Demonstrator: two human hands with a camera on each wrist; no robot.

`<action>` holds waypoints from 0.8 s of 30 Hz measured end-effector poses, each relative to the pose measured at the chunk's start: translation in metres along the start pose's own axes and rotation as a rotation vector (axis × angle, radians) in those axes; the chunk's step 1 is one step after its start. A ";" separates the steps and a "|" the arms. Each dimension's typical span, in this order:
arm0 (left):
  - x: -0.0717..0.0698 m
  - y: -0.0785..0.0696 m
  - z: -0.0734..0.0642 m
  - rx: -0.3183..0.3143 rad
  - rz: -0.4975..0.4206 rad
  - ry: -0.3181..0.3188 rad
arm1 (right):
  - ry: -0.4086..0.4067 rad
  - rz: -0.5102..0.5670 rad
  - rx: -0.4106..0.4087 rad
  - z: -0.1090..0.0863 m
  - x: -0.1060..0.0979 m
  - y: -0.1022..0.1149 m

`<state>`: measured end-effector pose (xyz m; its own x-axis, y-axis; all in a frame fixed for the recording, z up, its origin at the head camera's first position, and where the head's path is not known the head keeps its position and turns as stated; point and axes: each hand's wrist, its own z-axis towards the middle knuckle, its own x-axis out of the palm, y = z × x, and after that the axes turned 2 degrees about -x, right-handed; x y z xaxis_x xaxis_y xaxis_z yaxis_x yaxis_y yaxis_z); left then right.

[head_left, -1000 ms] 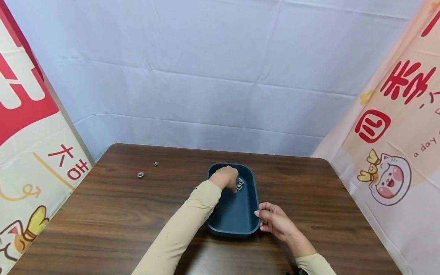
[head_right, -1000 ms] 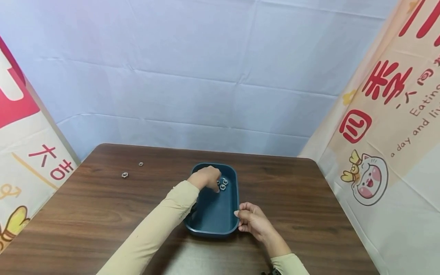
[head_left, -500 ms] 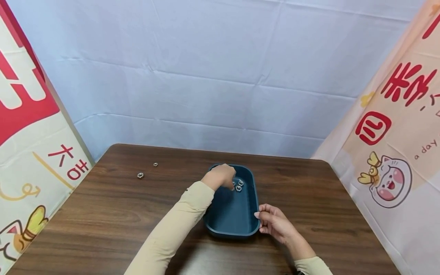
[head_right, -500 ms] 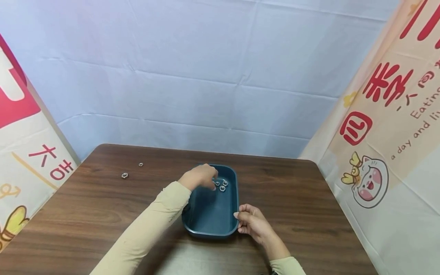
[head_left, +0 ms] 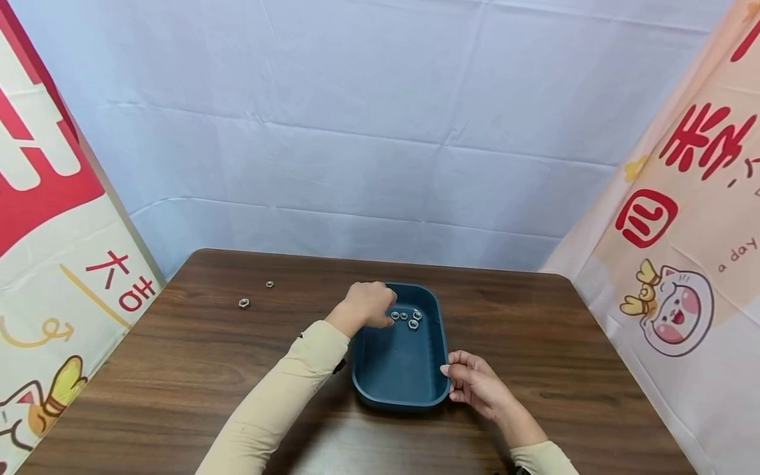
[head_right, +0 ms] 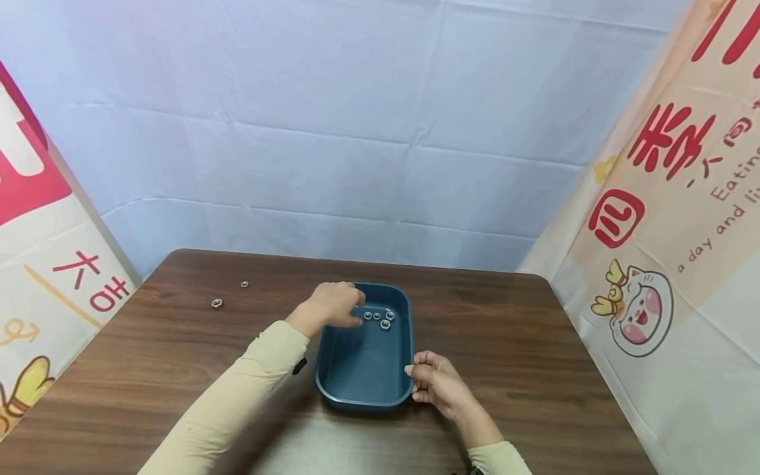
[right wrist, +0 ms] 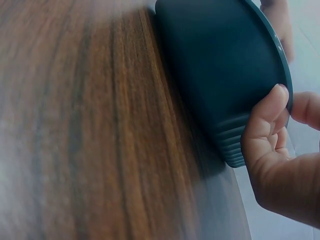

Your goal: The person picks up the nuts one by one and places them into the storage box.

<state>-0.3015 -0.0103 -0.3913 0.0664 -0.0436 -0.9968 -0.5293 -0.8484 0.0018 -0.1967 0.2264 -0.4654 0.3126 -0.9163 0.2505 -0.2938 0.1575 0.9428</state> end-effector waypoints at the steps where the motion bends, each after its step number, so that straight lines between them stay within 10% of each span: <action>1: 0.001 0.001 -0.001 0.011 0.009 -0.010 | 0.000 -0.001 0.001 0.000 0.000 0.000; 24: 0.004 0.034 -0.045 0.068 -0.014 -0.080 | 0.013 0.005 0.000 0.001 -0.001 0.000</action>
<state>-0.2815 -0.0630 -0.3911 0.0077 0.0125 -0.9999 -0.5855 -0.8105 -0.0147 -0.1975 0.2270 -0.4656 0.3228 -0.9107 0.2577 -0.2950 0.1619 0.9417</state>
